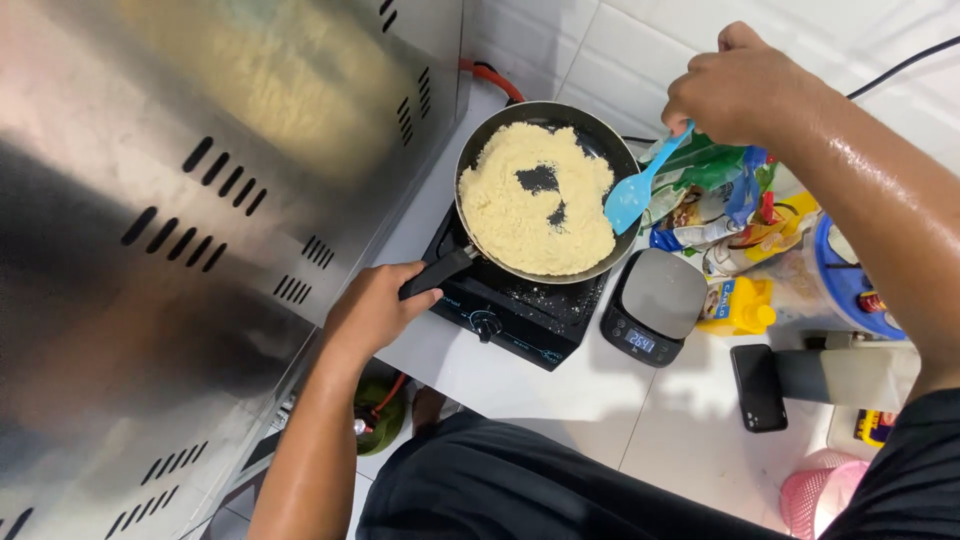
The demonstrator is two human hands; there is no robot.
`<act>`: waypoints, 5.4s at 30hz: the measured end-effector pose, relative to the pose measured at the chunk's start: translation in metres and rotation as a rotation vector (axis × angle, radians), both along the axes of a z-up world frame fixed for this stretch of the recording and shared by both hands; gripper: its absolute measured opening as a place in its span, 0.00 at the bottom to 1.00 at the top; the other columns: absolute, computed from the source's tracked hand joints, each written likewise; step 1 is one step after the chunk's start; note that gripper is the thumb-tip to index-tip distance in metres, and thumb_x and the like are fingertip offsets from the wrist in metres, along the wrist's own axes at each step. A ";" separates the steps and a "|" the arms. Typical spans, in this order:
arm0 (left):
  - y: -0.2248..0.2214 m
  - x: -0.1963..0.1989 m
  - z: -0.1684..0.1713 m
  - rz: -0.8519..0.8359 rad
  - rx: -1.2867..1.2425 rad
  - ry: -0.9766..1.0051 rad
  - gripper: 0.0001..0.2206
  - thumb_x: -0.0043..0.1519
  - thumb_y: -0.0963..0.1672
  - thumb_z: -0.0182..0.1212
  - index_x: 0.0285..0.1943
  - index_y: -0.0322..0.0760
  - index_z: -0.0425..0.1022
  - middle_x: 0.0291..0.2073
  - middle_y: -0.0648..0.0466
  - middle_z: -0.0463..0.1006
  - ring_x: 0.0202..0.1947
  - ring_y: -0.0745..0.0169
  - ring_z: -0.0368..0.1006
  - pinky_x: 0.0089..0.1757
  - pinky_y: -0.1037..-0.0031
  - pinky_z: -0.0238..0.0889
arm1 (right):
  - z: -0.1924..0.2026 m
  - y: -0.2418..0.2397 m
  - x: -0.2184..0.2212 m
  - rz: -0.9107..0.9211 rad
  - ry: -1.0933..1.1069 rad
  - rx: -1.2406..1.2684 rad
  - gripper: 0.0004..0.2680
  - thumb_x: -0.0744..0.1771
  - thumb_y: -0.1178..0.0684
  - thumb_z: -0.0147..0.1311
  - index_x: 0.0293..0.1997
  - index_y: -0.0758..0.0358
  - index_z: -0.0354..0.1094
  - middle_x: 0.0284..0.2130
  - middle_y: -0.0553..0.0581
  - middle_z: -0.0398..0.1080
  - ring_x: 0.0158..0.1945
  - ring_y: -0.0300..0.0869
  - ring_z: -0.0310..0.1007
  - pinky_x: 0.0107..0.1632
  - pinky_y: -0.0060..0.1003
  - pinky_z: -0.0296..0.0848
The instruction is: Toasting milk powder in a frying pan on a portable stove while stirring continuously with a spatula to ensure even browning.
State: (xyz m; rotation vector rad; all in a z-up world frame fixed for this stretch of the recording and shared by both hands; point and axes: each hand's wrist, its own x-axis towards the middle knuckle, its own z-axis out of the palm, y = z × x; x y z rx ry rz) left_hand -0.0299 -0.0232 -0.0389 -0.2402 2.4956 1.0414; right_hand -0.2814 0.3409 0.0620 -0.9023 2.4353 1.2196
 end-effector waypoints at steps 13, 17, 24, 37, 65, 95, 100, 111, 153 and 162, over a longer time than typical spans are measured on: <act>0.008 0.010 -0.002 0.012 0.115 -0.005 0.30 0.61 0.53 0.62 0.70 0.35 0.67 0.67 0.51 0.70 0.65 0.55 0.69 0.60 0.68 0.61 | -0.031 -0.015 0.109 -0.416 -0.397 -0.478 0.11 0.68 0.51 0.55 0.57 0.46 0.73 0.58 0.43 0.73 0.57 0.45 0.75 0.62 0.47 0.75; 0.016 0.021 0.023 -0.032 0.122 0.046 0.24 0.65 0.47 0.63 0.67 0.26 0.71 0.54 0.33 0.78 0.54 0.42 0.77 0.47 0.62 0.75 | -0.054 -0.025 0.143 -0.320 -0.283 -0.748 0.09 0.69 0.55 0.53 0.52 0.51 0.77 0.40 0.62 0.79 0.46 0.59 0.81 0.53 0.54 0.76; 0.017 0.030 0.024 -0.034 0.110 0.083 0.25 0.65 0.47 0.62 0.67 0.26 0.70 0.54 0.33 0.78 0.55 0.44 0.77 0.49 0.64 0.75 | -0.106 -0.032 0.175 -0.463 -0.126 -1.043 0.07 0.70 0.50 0.53 0.51 0.51 0.75 0.38 0.64 0.74 0.44 0.63 0.78 0.50 0.58 0.75; 0.017 0.036 0.027 -0.102 0.072 0.093 0.24 0.65 0.46 0.61 0.67 0.27 0.70 0.50 0.31 0.80 0.51 0.41 0.79 0.44 0.62 0.77 | -0.086 -0.057 0.196 -0.944 0.072 -1.004 0.13 0.72 0.48 0.44 0.64 0.33 0.68 0.46 0.58 0.78 0.50 0.60 0.78 0.55 0.57 0.73; 0.011 0.029 0.030 -0.138 0.200 0.004 0.25 0.64 0.42 0.58 0.70 0.23 0.66 0.37 0.35 0.81 0.33 0.53 0.80 0.32 0.69 0.75 | -0.084 -0.038 0.192 -0.934 0.045 -1.026 0.16 0.71 0.52 0.42 0.64 0.36 0.72 0.46 0.64 0.78 0.50 0.64 0.77 0.56 0.58 0.72; 0.003 0.034 -0.023 0.136 0.626 -0.086 0.15 0.61 0.39 0.59 0.54 0.20 0.75 0.20 0.46 0.74 0.13 0.65 0.68 0.18 0.78 0.63 | -0.094 -0.043 0.194 -0.847 -0.044 -1.117 0.13 0.69 0.56 0.43 0.49 0.57 0.79 0.36 0.69 0.79 0.43 0.66 0.79 0.49 0.57 0.74; 0.027 0.034 -0.033 0.149 0.563 -0.012 0.14 0.63 0.41 0.59 0.53 0.21 0.77 0.19 0.48 0.73 0.16 0.65 0.68 0.20 0.76 0.64 | -0.083 -0.040 0.210 -0.834 0.160 -0.981 0.12 0.69 0.51 0.43 0.47 0.47 0.79 0.30 0.62 0.79 0.38 0.63 0.81 0.42 0.56 0.77; 0.022 0.045 -0.026 0.225 0.638 -0.177 0.28 0.65 0.49 0.58 0.67 0.19 0.64 0.30 0.38 0.79 0.27 0.55 0.80 0.32 0.67 0.80 | -0.085 -0.026 0.222 -0.796 0.288 -0.972 0.10 0.71 0.51 0.50 0.54 0.45 0.78 0.38 0.65 0.72 0.44 0.65 0.78 0.49 0.58 0.76; 0.032 0.047 -0.052 0.268 0.772 -0.134 0.14 0.66 0.45 0.58 0.54 0.27 0.75 0.28 0.43 0.81 0.27 0.58 0.80 0.32 0.75 0.75 | -0.081 -0.033 0.130 -0.870 0.127 -1.150 0.12 0.69 0.55 0.48 0.54 0.50 0.80 0.39 0.67 0.79 0.42 0.67 0.79 0.46 0.59 0.76; 0.028 0.040 -0.032 0.125 0.643 -0.077 0.10 0.65 0.44 0.58 0.49 0.31 0.78 0.20 0.48 0.78 0.20 0.67 0.61 0.25 0.78 0.57 | -0.042 -0.080 0.168 -0.950 -0.143 -1.084 0.12 0.69 0.55 0.50 0.54 0.53 0.80 0.45 0.69 0.79 0.50 0.67 0.77 0.54 0.58 0.73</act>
